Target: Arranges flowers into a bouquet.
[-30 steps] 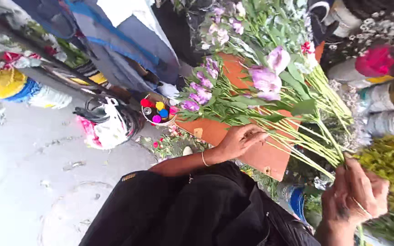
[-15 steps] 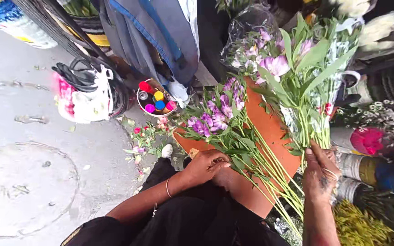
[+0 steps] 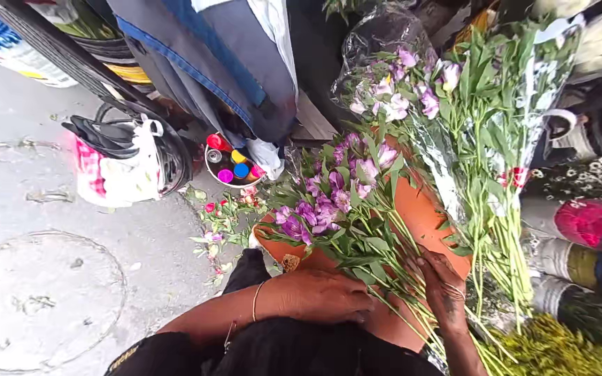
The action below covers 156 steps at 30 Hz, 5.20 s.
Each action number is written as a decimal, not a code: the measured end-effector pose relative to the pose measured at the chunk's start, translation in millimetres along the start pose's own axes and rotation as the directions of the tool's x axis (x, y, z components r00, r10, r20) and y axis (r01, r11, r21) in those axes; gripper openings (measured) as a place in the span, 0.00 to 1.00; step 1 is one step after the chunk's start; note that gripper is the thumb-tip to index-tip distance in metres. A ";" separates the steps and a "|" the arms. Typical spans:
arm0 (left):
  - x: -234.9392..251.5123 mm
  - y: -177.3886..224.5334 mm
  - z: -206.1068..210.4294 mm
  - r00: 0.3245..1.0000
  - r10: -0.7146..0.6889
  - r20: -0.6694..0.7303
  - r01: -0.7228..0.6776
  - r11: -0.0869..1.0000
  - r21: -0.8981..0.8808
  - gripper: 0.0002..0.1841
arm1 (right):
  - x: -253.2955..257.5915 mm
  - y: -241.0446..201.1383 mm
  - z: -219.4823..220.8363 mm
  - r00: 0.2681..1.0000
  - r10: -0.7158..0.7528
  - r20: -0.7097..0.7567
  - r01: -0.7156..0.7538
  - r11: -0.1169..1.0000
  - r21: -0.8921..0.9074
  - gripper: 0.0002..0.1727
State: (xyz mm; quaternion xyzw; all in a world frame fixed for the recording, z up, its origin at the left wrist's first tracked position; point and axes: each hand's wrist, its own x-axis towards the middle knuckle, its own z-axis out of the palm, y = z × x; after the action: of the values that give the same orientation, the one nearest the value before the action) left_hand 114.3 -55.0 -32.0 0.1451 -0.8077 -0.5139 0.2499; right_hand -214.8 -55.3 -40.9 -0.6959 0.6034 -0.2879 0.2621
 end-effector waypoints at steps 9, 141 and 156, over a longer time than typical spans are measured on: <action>50.5 7.5 -47.4 0.945 -0.018 -0.328 0.271 0.607 0.747 0.18 | 26.6 -32.2 -62.9 0.929 -0.236 -0.284 0.139 0.936 -0.323 0.17; -189.3 -58.4 62.9 0.345 -0.779 -0.523 0.886 0.455 -0.094 0.19 | -108.6 40.1 -52.7 0.994 0.026 -0.105 -0.059 0.945 -0.323 0.17; -182.8 -75.9 58.2 0.179 -0.515 -0.838 0.762 0.612 -0.213 0.21 | -88.7 14.7 -46.6 0.976 -0.192 -0.102 0.096 0.800 -0.593 0.18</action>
State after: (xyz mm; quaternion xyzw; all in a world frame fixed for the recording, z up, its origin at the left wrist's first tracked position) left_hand 232.7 46.2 -167.3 0.7303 -0.4957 -0.3209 0.3435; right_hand -267.8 29.8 -26.4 -0.7617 0.6265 -0.1615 -0.0353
